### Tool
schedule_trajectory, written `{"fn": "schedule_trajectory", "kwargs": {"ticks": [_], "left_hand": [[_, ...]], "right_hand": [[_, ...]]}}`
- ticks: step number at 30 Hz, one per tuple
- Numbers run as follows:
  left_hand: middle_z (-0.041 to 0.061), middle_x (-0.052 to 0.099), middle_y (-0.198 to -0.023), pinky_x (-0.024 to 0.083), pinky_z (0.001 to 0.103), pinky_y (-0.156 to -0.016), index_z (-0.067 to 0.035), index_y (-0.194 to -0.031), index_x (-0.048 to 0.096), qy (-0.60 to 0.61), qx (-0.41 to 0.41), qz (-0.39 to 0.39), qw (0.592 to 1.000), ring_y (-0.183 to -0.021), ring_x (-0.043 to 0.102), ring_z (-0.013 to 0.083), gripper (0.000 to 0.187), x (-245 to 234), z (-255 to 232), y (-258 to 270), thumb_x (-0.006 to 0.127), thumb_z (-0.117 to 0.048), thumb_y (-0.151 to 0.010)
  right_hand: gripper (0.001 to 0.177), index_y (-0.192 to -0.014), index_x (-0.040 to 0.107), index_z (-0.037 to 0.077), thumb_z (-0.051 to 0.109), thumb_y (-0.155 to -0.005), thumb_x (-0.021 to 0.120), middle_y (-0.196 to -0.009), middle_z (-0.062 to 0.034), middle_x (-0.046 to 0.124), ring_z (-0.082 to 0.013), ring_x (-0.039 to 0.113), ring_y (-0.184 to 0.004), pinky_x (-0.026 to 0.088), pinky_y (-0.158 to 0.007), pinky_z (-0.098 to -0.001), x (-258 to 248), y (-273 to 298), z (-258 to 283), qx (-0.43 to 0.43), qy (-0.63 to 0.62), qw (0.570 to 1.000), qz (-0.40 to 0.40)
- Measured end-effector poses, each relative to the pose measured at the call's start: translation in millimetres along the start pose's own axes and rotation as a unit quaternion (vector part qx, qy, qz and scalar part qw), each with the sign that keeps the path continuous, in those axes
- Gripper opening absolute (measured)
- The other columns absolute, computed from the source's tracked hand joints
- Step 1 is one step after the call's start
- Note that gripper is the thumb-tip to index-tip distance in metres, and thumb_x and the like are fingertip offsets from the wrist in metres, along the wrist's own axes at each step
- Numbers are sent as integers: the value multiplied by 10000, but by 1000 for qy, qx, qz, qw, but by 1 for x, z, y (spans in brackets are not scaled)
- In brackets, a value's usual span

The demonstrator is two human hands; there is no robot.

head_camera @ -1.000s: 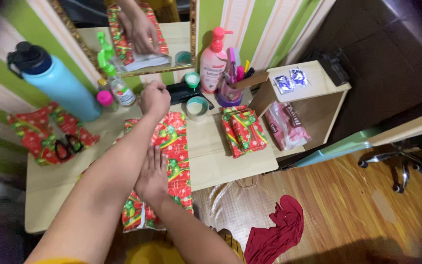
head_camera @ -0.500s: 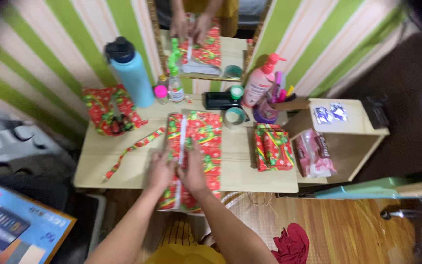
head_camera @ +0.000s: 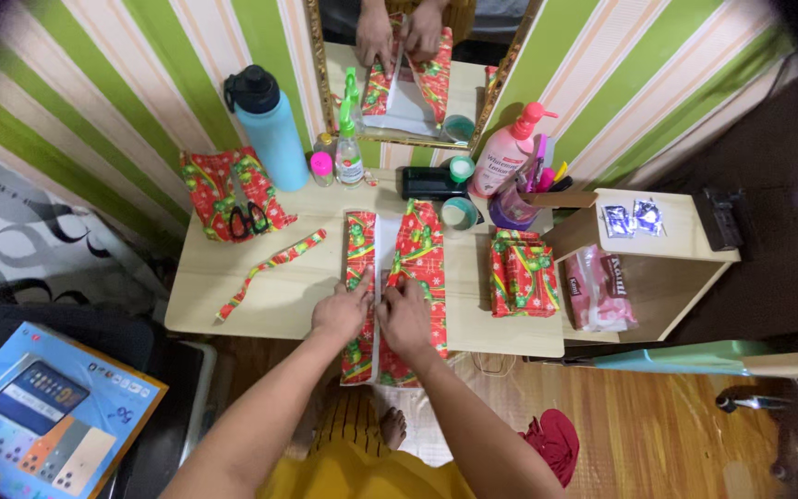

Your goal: The person wraps a rectangular box with red Christmas-themed wrapping paper on a vanity table. They fold the paper around the box, smooth the edges, and then spend a long time trying to find and pull the end of a roll of clear tape to secure the package.

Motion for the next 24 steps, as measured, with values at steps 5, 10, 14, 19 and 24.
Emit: {"fn": "schedule_trajectory", "kwargs": {"ticks": [5,10,14,19,24], "left_hand": [[242,567,-1303,541,510,-884,-455,-1622,78,-7,28,-21,999,-1043,669,394,628,4,5,-1,342,-465,-1053],[193,652,-1196,544,493,-889,-457,-1620,47,-7,25,3,1000,-1056,674,359,728,1,0,-4,432,-424,-1003],[169,689,-1121,552,479,-883,-490,-1618,23,-22,30,16,999,-1029,685,356,796,1,2,-1,468,-324,-979],[180,715,-1077,549,497,-887,-462,-1637,21,-15,23,17,999,-992,702,368,693,1,-4,-3,385,-358,-1057],[171,710,-1110,544,497,-901,-458,-1623,17,-12,17,37,999,-1005,696,365,657,-7,-2,0,346,-474,-1056]], "right_hand": [[255,-1033,710,64,245,-861,656,-1286,-171,518,-362,442,-1231,369,-1001,-547,-3,2,-3,-24,-39,999,-15],[210,-984,718,84,232,-848,659,-1171,-107,644,-338,614,-1093,461,-972,-492,3,0,11,-140,-106,984,-37],[210,-1077,673,54,252,-1006,653,-1060,-147,663,-361,652,-982,504,-908,-470,17,-3,25,-11,-111,993,-28],[546,-1199,576,4,342,-808,753,-1234,-208,558,-396,562,-1096,470,-921,-504,-14,7,18,60,-30,993,-98],[645,-1250,578,34,430,-775,763,-1355,-171,495,-357,460,-1270,439,-1045,-486,-13,7,15,122,101,987,18]]}}
Point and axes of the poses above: each hand's wrist, its own y-axis away from the middle knuckle, its own x-axis out of the palm, z = x × y, the point moved 4 cm from there along -y, towards the middle knuckle
